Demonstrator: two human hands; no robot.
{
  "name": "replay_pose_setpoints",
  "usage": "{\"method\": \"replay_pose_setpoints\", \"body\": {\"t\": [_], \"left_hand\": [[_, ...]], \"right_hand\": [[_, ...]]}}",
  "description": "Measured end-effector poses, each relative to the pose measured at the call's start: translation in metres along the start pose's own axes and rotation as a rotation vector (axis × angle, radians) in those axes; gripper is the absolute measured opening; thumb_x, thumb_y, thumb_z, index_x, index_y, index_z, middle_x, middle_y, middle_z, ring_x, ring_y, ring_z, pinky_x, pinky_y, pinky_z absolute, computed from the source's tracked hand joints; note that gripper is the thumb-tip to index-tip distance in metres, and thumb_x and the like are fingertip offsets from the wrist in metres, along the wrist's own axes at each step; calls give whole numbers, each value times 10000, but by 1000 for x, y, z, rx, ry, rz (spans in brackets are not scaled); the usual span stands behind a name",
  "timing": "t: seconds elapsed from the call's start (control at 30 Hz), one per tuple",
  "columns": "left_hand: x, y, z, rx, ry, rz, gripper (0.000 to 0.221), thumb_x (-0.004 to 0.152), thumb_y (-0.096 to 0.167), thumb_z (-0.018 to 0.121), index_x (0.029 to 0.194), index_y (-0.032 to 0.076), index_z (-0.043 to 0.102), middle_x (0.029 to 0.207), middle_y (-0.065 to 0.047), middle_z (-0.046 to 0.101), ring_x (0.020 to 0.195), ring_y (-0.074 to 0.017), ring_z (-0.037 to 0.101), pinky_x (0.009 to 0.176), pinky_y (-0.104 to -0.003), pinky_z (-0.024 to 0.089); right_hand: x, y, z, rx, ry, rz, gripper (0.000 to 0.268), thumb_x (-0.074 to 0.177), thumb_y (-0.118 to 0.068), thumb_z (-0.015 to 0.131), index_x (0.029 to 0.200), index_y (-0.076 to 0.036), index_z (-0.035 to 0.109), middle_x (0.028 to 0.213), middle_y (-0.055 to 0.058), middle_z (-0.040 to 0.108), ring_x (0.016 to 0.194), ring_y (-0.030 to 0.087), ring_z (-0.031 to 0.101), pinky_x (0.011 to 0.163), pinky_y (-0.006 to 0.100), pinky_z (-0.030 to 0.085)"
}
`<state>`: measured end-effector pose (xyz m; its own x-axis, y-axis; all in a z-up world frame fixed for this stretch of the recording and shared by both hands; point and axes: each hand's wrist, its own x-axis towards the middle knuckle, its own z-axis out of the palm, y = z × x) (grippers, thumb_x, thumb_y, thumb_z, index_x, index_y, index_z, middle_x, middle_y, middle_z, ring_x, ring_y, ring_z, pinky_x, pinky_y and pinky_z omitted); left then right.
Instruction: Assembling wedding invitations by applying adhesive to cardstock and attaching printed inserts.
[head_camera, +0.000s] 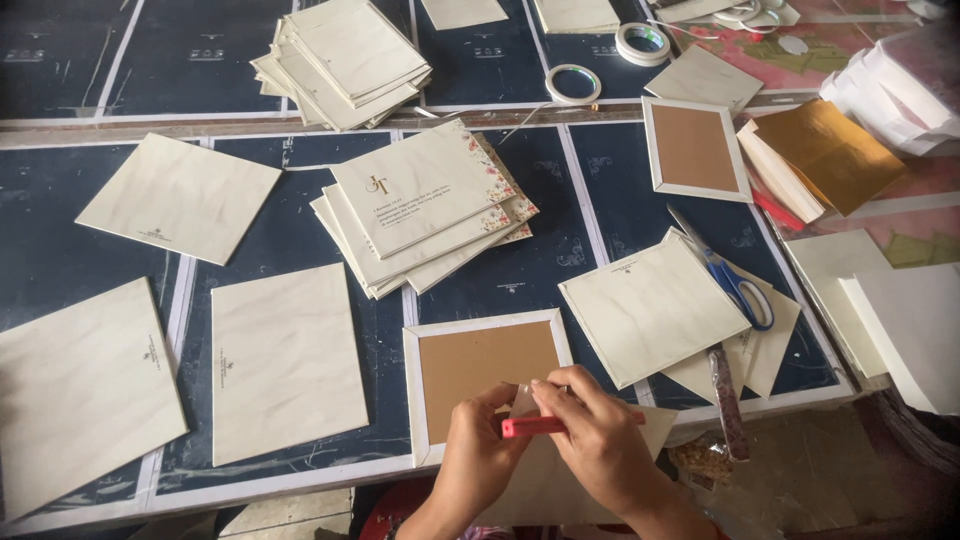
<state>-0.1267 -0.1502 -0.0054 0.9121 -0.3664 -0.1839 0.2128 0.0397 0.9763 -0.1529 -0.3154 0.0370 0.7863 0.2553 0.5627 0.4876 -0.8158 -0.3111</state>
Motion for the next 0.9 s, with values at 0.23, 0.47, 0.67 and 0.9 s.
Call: {"method": "replay_pose_setpoints", "body": {"t": [0.23, 0.47, 0.67, 0.9], "left_hand": [[-15, 3, -3, 301, 19, 259, 362, 991, 86, 659, 693, 108, 455, 636, -8, 405, 592, -126, 314, 529, -340, 300], [-34, 2, -4, 184, -82, 304, 198, 897, -20, 611, 738, 95, 585, 627, 18, 510, 572, -94, 428, 495, -333, 319], [-32, 7, -19, 258, 52, 133, 321, 958, 130, 708, 705, 118, 510, 636, 37, 381, 589, -100, 327, 545, -327, 301], [-34, 2, -9, 245, 53, 153, 330, 928, 84, 710, 658, 101, 520, 620, 16, 448, 572, -106, 346, 529, -333, 300]], "right_hand": [[-3, -9, -13, 35, -171, -118, 260, 887, 81, 705, 1142, 72, 650, 1063, 157, 636, 907, 292, 725, 817, 387, 607], [-16, 4, -9, 248, -264, 31, 296, 787, 93, 756, 1058, 1, 679, 965, 73, 670, 783, 164, 710, 754, 263, 628], [2, -8, -43, 284, -158, -15, 247, 864, -61, 776, 1100, -32, 711, 941, 46, 694, 703, 86, 687, 621, 182, 622], [-5, -21, -16, 186, -123, -114, 241, 891, 55, 723, 1122, 72, 656, 994, 137, 647, 835, 215, 719, 775, 279, 631]]}}
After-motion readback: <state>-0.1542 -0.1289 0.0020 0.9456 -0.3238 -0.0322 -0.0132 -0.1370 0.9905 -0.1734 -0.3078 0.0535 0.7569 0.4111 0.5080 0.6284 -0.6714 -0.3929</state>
